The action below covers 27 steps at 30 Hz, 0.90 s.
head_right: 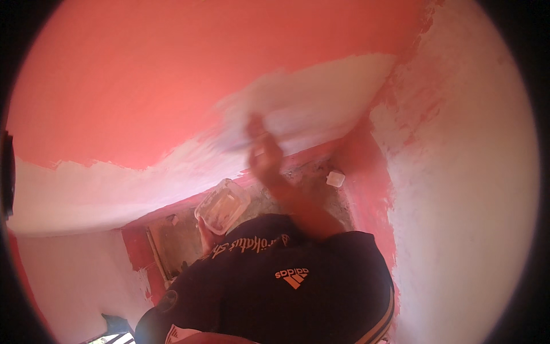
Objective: The person applies plaster to a wall using a putty knife, occasionally refilling the tool from a container.
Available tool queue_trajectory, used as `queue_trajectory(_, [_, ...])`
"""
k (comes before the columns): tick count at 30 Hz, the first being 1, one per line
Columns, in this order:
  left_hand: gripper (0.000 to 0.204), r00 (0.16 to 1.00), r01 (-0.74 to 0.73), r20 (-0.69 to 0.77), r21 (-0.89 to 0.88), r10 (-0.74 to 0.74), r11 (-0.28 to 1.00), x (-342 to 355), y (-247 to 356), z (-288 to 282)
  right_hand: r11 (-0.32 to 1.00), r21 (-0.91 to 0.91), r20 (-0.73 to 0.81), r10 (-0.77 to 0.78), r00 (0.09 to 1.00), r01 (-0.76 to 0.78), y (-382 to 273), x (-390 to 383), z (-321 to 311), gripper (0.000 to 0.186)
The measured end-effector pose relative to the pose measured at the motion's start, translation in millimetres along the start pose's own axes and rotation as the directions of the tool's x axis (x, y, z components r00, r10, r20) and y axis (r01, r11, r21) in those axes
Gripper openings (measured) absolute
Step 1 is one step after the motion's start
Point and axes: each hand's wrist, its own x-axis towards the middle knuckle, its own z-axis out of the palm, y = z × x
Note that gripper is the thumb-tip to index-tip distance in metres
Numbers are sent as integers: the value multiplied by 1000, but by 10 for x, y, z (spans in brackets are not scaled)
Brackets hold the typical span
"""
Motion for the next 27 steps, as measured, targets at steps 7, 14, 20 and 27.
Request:
queue_trajectory(7, [70,995,45,-88,33,-42,998,261,886,-259,989,-112,339,128,932,-95,-234,-135,375,38])
queue_trajectory(14, [69,992,47,-118,-49,-52,998,10,993,-994,696,-576,-88,468,880,-428,-159,21,416,33])
queue_trajectory(20, [67,999,28,-34,7,-28,1000,-133,1155,-1269,983,-148,276,143,951,-105,-698,-786,1114,40])
queue_trajectory(27, [65,994,43,-96,-45,-48,998,-156,1407,-1521,916,-300,-508,83,858,-266,209,596,-16,26])
